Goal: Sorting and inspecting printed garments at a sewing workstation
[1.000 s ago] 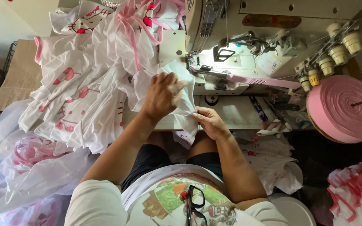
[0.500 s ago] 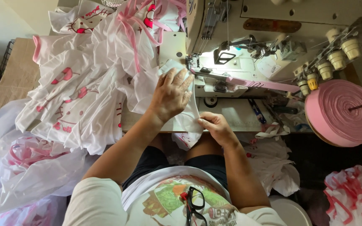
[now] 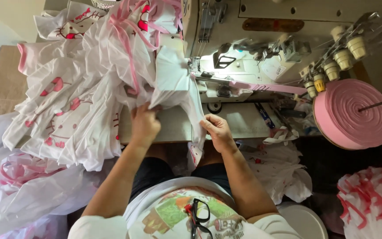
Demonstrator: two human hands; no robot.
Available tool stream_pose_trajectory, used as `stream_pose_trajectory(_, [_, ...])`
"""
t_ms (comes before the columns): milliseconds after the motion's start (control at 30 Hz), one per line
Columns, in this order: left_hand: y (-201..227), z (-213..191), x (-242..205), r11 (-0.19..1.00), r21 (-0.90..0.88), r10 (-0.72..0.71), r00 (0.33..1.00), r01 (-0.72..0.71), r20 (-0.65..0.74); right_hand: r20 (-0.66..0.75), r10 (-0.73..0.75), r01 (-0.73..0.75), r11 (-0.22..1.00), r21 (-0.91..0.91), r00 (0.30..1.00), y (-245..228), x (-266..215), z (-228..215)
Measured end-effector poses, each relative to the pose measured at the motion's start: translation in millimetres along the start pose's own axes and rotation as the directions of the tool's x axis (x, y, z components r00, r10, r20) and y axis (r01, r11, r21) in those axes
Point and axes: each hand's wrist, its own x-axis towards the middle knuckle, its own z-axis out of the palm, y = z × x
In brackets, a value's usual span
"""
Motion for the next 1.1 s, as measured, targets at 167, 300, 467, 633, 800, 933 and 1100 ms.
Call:
stream_pose_trajectory(167, [4.6, -73.3, 57.4, 0.986, -0.007, 0.160, 0.953, -0.167, -0.259, -0.061, -0.004, 0.005, 1.000, 0.012, 0.998, 19.7, 1.5, -3.1])
stream_pose_trajectory(300, [7.6, -69.5, 122.0, 0.988, 0.048, 0.155, 0.951, -0.147, -0.269, -0.080, -0.037, 0.033, 0.999, -0.041, 0.996, 36.0, 6.4, -6.1])
stream_pose_trajectory(467, [28.5, -70.8, 170.1, 0.999, 0.005, 0.037, 0.996, -0.036, -0.075, -0.117, -0.062, 0.044, 0.987, -0.153, 0.991, 4.4, 20.1, 14.7])
stream_pose_trajectory(633, [99.2, -103.9, 91.2, 0.969, -0.083, 0.181, 0.900, -0.232, -0.397, -0.189, -0.235, 0.200, 0.962, -0.186, 0.953, 0.6, 55.0, 31.3])
stream_pose_trajectory(800, [84.0, 25.9, 17.0, 0.159, -0.721, -0.070, 0.736, 0.674, 0.673, -0.131, -0.191, 0.172, 0.974, -0.145, 0.973, 0.9, 41.6, 26.4])
stream_pose_trajectory(933, [84.8, -31.1, 22.3, 0.021, -0.836, 0.022, 0.836, 0.548, 0.549, -0.140, -0.115, 0.103, 0.990, -0.091, 0.983, -20.6, 8.9, 35.1])
stream_pose_trajectory(1100, [83.6, -17.0, -0.4, -0.092, -0.841, -0.188, 0.820, 0.534, 0.541, -0.124, -0.036, 0.044, 0.997, 0.064, 0.992, -4.2, 30.6, 25.9])
